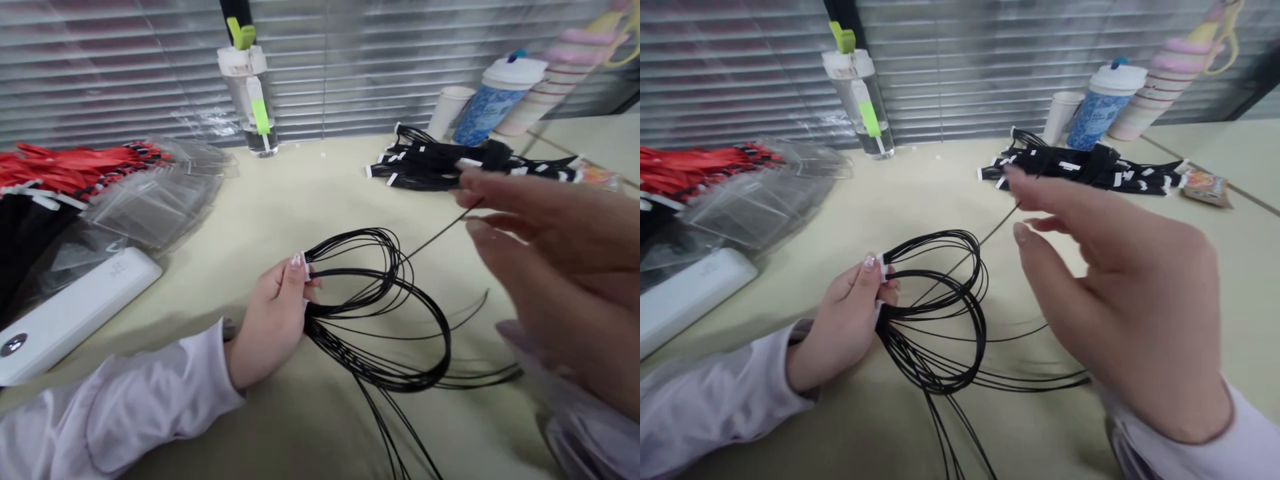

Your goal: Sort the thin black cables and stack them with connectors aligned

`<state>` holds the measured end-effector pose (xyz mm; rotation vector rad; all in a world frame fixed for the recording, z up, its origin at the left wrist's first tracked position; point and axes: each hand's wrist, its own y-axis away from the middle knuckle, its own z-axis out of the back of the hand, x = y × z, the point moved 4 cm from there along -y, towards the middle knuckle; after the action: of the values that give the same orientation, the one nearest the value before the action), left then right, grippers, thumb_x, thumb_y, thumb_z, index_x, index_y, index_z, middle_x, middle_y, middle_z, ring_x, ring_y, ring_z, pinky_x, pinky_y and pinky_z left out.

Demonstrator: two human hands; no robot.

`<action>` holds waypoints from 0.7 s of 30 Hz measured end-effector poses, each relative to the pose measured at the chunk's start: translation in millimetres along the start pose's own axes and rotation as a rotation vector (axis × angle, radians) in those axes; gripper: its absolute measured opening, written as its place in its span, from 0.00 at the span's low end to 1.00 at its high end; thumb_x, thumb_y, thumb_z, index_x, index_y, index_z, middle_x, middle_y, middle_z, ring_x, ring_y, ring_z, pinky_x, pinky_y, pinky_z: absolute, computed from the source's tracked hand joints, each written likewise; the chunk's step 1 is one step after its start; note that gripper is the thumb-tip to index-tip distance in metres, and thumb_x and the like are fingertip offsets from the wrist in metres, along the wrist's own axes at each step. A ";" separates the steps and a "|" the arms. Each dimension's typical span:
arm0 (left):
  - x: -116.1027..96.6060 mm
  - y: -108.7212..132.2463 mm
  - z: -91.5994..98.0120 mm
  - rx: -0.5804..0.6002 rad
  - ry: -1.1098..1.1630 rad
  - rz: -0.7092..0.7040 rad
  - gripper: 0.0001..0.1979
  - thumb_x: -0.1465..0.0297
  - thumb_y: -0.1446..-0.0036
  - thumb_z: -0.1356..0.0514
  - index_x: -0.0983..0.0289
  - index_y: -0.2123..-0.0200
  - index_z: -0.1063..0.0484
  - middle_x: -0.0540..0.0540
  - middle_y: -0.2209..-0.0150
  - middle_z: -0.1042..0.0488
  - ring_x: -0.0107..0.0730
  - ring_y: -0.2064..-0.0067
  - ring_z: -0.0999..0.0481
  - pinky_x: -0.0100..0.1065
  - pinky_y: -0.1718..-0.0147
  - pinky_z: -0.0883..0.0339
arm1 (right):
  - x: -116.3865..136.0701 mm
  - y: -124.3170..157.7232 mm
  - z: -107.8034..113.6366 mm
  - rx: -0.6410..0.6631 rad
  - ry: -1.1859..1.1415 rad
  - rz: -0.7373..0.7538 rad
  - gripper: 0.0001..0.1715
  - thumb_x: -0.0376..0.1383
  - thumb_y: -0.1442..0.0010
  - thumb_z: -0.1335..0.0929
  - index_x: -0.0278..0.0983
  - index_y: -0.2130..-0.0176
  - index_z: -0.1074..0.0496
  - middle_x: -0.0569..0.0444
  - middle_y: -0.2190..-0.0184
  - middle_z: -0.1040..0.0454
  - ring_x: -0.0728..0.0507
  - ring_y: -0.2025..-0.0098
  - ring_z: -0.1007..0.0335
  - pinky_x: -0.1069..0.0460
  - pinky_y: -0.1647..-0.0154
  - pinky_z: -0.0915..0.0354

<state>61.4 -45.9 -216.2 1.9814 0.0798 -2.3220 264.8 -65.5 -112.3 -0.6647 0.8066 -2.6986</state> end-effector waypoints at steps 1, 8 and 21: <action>-1.2 0.6 -0.3 0.009 -0.001 -0.001 0.20 0.55 0.42 0.54 0.66 0.74 0.35 0.51 0.78 0.32 0.24 0.77 0.34 0.27 0.78 0.41 | -3.0 -0.2 -0.6 -0.017 -0.204 -0.110 0.16 0.35 0.42 0.38 0.39 0.53 0.33 0.47 0.61 0.30 0.44 0.64 0.32 0.50 0.73 0.39; -7.9 8.6 -3.5 0.156 -0.037 -0.017 0.19 0.57 0.42 0.54 0.66 0.74 0.36 0.49 0.82 0.34 0.22 0.80 0.36 0.26 0.81 0.43 | 2.2 6.8 -26.1 0.163 -0.553 -0.062 0.24 0.30 0.44 0.36 0.44 0.49 0.39 0.59 0.75 0.31 0.51 0.71 0.32 0.53 0.65 0.34; -4.9 8.9 -3.9 0.217 0.000 -0.011 0.19 0.60 0.41 0.53 0.66 0.78 0.38 0.49 0.81 0.37 0.20 0.80 0.40 0.25 0.82 0.45 | 17.2 15.3 -41.5 0.362 -0.219 0.240 0.07 0.32 0.42 0.38 0.36 0.70 0.32 0.57 0.75 0.30 0.53 0.75 0.38 0.57 0.74 0.44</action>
<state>66.9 -54.2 -211.8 2.0805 -0.1684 -2.4296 231.1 -65.2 -145.7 -0.7075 0.3087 -2.4106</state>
